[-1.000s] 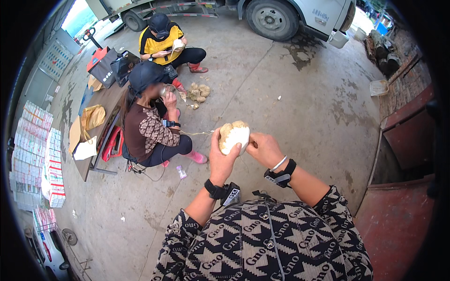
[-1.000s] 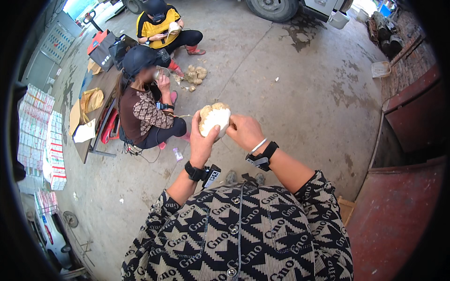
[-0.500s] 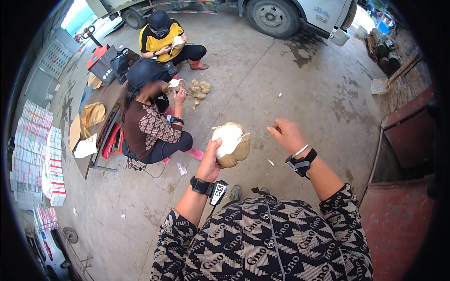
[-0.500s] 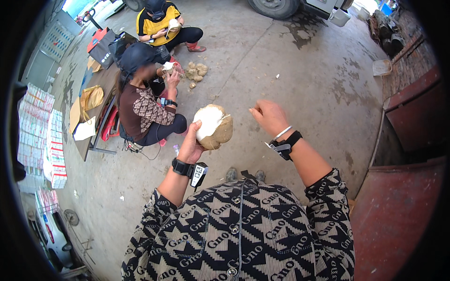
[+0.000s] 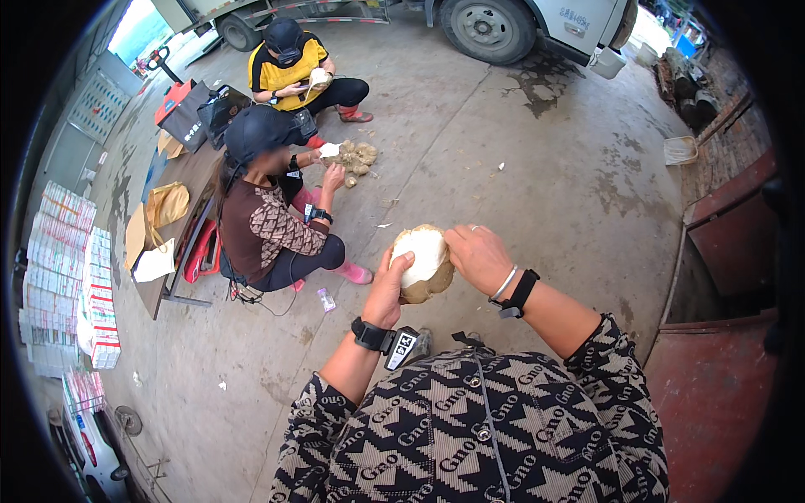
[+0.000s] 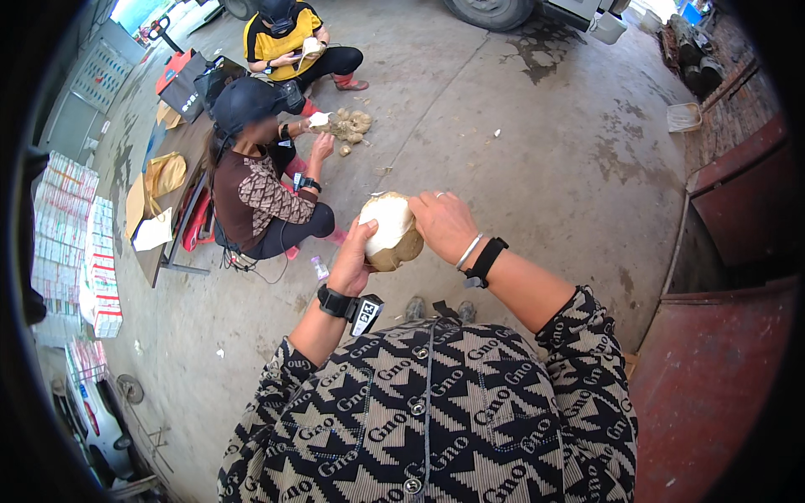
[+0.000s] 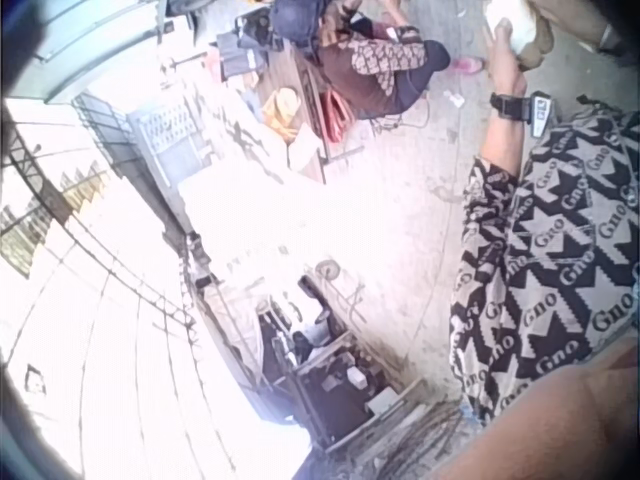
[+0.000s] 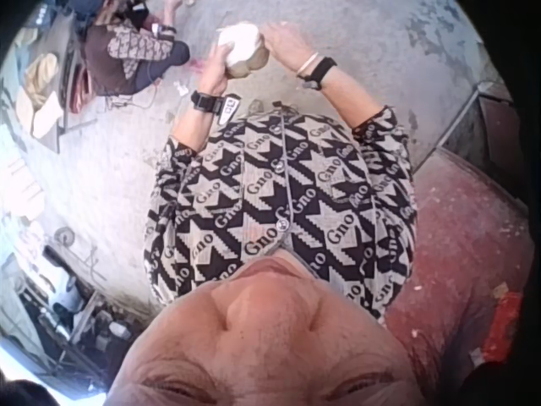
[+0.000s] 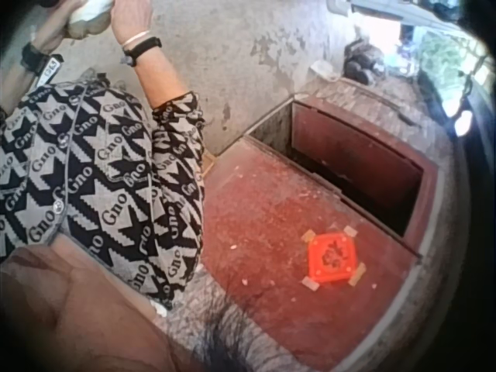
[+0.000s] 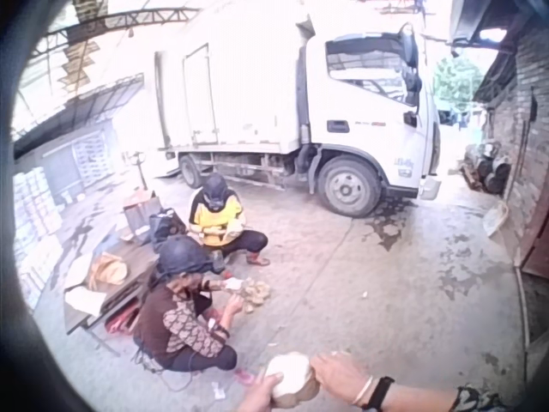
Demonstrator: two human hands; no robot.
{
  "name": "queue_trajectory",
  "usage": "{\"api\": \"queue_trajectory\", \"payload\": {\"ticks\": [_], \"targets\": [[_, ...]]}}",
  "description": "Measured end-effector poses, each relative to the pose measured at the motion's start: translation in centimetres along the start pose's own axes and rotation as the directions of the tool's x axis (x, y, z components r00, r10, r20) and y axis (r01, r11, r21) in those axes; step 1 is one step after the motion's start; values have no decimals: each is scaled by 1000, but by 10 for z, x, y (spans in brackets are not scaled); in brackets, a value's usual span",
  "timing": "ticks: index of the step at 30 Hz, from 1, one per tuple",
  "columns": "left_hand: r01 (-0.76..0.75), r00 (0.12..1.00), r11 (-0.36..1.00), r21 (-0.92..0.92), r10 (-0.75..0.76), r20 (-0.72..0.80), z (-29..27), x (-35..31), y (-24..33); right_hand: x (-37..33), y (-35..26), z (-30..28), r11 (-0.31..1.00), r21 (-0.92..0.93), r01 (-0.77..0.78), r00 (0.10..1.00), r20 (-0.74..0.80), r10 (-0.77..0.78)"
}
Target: The person selects a large root vegetable from a pile, retrieves a cleaver, and uses it to cut and peel the outer skin. They then continue peeling by hand, removing remaining skin and fibrous strands while others nearby also peel similar vegetables.
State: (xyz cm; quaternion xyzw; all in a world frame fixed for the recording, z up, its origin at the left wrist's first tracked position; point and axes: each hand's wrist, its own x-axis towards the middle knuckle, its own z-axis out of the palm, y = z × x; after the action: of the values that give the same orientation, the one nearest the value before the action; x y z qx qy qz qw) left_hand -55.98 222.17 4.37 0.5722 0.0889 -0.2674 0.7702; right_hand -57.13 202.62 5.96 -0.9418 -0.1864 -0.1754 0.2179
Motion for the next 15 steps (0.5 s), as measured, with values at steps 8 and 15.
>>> {"api": "queue_trajectory", "payload": {"ticks": [8,15], "targets": [[-160,981,986,57,152,125,-23,-10,-5,-11,62,4,903,-41,-428,904,-18,428],[217,955,933,-287,-142,260,-32,-20,-1,-38,88,8,916,149,-373,926,6,377]]}}
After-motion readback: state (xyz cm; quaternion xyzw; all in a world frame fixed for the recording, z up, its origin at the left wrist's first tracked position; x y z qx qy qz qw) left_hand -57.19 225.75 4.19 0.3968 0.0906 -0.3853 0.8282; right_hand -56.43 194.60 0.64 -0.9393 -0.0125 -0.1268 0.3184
